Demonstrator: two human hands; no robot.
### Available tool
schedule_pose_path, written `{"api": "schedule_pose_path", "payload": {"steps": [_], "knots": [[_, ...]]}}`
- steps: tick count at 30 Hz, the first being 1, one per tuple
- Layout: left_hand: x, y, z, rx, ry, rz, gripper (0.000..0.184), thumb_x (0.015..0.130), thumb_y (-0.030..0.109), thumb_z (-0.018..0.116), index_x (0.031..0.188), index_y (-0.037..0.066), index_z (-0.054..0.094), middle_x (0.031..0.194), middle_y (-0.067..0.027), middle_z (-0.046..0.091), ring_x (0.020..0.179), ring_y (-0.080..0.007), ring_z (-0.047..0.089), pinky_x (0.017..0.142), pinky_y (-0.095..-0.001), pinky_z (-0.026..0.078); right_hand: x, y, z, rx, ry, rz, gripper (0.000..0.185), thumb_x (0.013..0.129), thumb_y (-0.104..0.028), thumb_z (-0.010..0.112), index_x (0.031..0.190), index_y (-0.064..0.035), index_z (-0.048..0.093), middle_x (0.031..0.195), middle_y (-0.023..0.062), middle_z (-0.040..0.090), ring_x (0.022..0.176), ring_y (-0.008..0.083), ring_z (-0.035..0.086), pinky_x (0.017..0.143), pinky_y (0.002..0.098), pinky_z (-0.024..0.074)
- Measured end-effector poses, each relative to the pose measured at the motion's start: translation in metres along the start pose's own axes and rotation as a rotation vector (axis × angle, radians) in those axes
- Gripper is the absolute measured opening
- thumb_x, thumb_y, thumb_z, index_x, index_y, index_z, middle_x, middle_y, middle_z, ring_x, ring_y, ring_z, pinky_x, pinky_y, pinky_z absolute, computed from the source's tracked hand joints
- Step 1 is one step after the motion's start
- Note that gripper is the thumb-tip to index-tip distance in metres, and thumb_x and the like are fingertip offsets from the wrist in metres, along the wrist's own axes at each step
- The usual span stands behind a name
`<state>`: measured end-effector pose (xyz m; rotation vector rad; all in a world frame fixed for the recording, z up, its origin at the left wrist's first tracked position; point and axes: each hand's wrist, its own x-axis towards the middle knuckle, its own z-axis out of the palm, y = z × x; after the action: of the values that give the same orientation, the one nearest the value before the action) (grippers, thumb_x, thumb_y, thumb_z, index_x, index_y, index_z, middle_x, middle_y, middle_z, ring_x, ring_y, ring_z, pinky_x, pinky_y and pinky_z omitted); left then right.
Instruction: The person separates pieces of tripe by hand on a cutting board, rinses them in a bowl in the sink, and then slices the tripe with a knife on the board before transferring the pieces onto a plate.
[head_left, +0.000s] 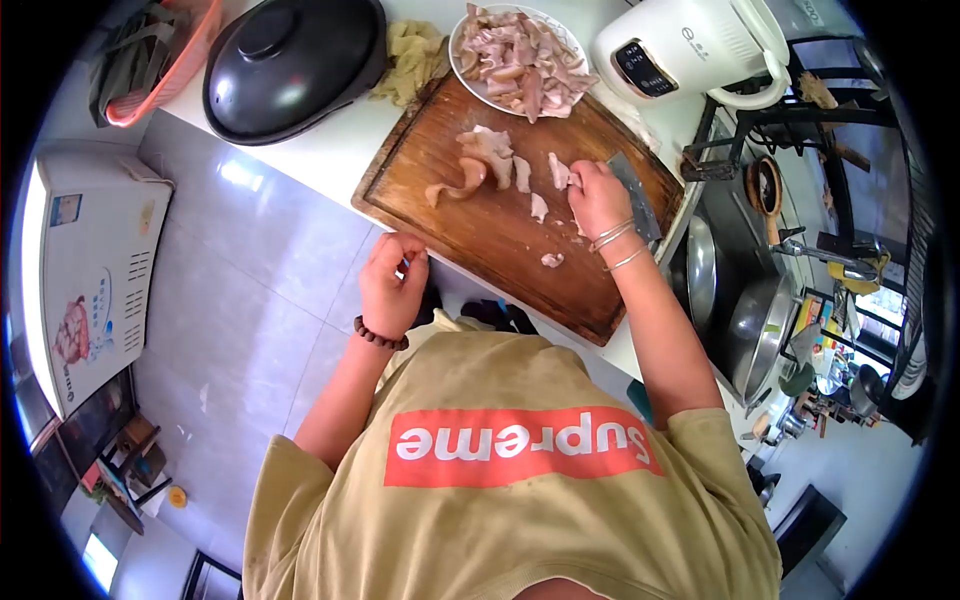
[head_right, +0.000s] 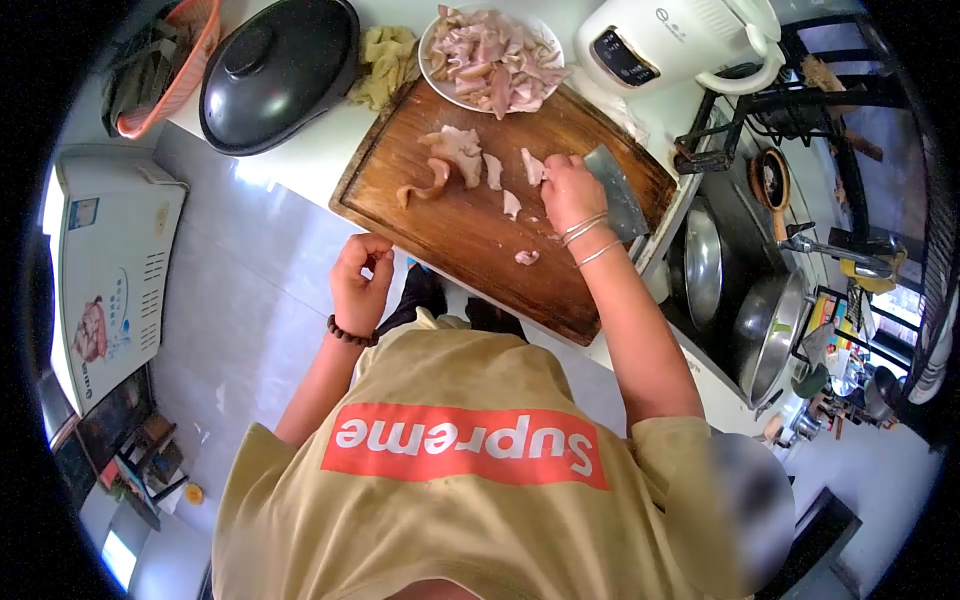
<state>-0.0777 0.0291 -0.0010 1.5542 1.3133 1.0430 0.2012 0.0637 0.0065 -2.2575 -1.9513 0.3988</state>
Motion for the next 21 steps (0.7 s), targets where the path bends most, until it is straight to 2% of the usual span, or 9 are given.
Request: {"api": "schedule_pose_path", "payload": {"steps": [1, 3, 5, 6, 7, 9, 13, 15, 21], "knots": [[0.004, -0.002, -0.005, 0.003, -0.018, 0.004, 0.009, 0.073, -0.006, 0.056, 0.078, 0.001, 0.053, 0.077, -0.0044, 0.055, 0.061, -0.0097, 0.049, 0.056, -0.0218, 0.042, 0.001, 0.000, 0.000, -0.002, 0.000, 0.024, 0.016, 0.072, -0.010, 0.055, 0.087, -0.0070, 0.054, 0.086, 0.0147, 0.054, 0.078, 0.0331, 0.055, 0.068, 0.0413, 0.0458], [0.011, -0.003, -0.013, 0.002, -0.038, 0.009, 0.009, 0.072, -0.006, 0.056, 0.078, 0.001, 0.053, 0.077, -0.0045, 0.055, 0.061, -0.0099, 0.049, 0.055, -0.0219, 0.042, 0.002, 0.002, 0.000, -0.029, 0.015, 0.065, 0.019, 0.072, -0.009, 0.056, 0.091, -0.0065, 0.056, 0.089, 0.0134, 0.057, 0.078, 0.0273, 0.058, 0.066, 0.0368, 0.0469], [0.018, -0.003, -0.019, 0.012, -0.066, 0.035, 0.010, 0.072, -0.006, 0.056, 0.078, 0.001, 0.053, 0.077, -0.0048, 0.055, 0.061, -0.0104, 0.050, 0.056, -0.0218, 0.042, 0.000, 0.010, 0.004, 0.544, 0.019, 0.238, 0.023, 0.074, -0.005, 0.058, 0.097, -0.0058, 0.056, 0.093, 0.0112, 0.059, 0.077, 0.0186, 0.059, 0.064, 0.0300, 0.0473], [0.020, -0.003, -0.020, 0.007, -0.067, 0.036, 0.010, 0.072, -0.006, 0.056, 0.078, 0.001, 0.053, 0.077, -0.0048, 0.055, 0.061, -0.0104, 0.050, 0.056, -0.0218, 0.042, -0.001, 0.005, -0.001, 0.724, 0.033, 0.232, 0.025, 0.075, -0.001, 0.057, 0.100, -0.0023, 0.055, 0.092, 0.0082, 0.060, 0.077, 0.0121, 0.058, 0.063, 0.0232, 0.0462], [0.022, -0.003, -0.020, 0.016, -0.068, 0.037, 0.009, 0.073, -0.005, 0.056, 0.079, 0.001, 0.053, 0.077, -0.0044, 0.055, 0.061, -0.0099, 0.050, 0.056, -0.0218, 0.042, -0.003, 0.001, -0.008, 0.719, 0.036, 0.232, 0.025, 0.075, -0.001, 0.057, 0.100, -0.0023, 0.055, 0.092, 0.0082, 0.060, 0.077, 0.0121, 0.058, 0.063, 0.0232, 0.0462], [0.024, -0.001, -0.016, 0.020, -0.063, 0.038, 0.009, 0.073, -0.005, 0.056, 0.079, 0.001, 0.054, 0.076, -0.0041, 0.056, 0.062, -0.0094, 0.050, 0.057, -0.0218, 0.042, -0.014, -0.014, -0.031, 1.159, -0.040, 0.328, 0.023, 0.077, 0.002, 0.054, 0.100, 0.0005, 0.053, 0.091, 0.0068, 0.060, 0.077, 0.0118, 0.058, 0.063, 0.0216, 0.0463], [0.020, 0.019, 0.006, -0.097, -0.100, -0.107, 0.009, 0.077, 0.000, 0.056, 0.085, 0.001, 0.056, 0.076, -0.0008, 0.057, 0.064, -0.0070, 0.050, 0.059, -0.0210, 0.043, -0.027, -0.034, -0.061, 1.302, -0.178, 0.256, 0.023, 0.079, 0.002, 0.052, 0.102, 0.0013, 0.052, 0.091, 0.0058, 0.059, 0.078, 0.0102, 0.057, 0.063, 0.0205, 0.0464], [0.022, 0.034, 0.021, -0.316, -0.190, -0.258, 0.013, 0.079, 0.001, 0.054, 0.092, 0.001, 0.056, 0.081, 0.0000, 0.057, 0.070, -0.0066, 0.052, 0.064, -0.0202, 0.043, -0.031, -0.040, -0.068, 1.341, -0.178, 0.206, 0.022, 0.080, 0.001, 0.051, 0.102, 0.0013, 0.052, 0.090, 0.0050, 0.059, 0.077, 0.0100, 0.057, 0.064, 0.0201, 0.0466], [0.023, 0.073, 0.061, -0.648, -0.346, -0.186, 0.024, 0.083, 0.006, 0.053, 0.106, -0.002, 0.050, 0.094, -0.0030, 0.057, 0.083, -0.0077, 0.053, 0.074, -0.0208, 0.042, -0.052, -0.043, -0.081, 1.351, -0.361, 0.096, 0.020, 0.080, -0.003, 0.055, 0.100, 0.0000, 0.054, 0.088, 0.0037, 0.059, 0.077, 0.0084, 0.056, 0.064, 0.0200, 0.0464]]}}
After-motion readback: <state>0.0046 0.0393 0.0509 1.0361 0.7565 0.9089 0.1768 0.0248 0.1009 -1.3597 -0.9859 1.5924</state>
